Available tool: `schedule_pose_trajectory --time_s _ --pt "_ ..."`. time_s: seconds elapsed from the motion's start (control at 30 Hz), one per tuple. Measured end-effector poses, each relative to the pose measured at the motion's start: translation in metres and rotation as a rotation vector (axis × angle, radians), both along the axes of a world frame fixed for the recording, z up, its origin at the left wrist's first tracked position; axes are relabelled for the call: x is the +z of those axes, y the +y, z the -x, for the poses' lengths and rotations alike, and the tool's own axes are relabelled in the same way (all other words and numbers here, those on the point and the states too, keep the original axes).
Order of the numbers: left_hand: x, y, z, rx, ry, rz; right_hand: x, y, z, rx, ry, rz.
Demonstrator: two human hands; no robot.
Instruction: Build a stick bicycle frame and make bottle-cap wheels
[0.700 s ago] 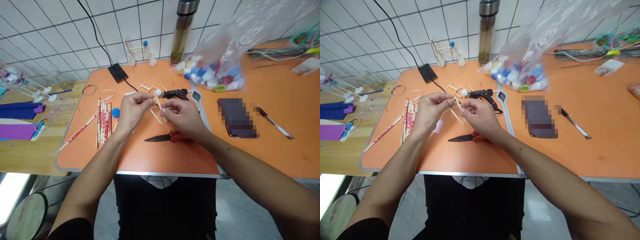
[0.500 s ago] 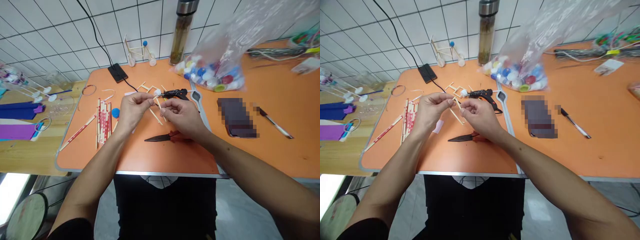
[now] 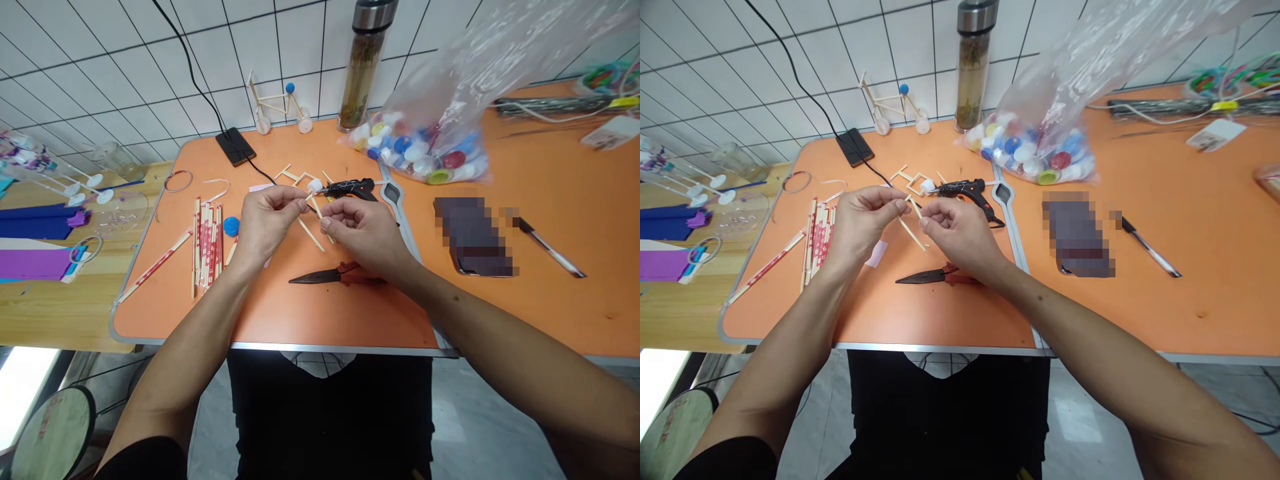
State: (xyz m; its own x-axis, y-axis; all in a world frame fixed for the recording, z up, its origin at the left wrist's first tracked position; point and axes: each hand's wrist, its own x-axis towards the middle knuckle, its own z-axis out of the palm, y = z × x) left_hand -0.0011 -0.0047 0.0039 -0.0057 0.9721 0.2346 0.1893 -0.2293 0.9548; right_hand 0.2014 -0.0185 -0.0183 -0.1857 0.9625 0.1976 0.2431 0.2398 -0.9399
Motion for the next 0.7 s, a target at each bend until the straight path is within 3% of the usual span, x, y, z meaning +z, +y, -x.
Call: schedule_pose_trajectory --time_s 0.7 --pt "0.0020 -0.0018 0.0001 0.015 0.025 0.003 0.0030 -0.0016 0.0012 -0.021 -0.014 -0.024"
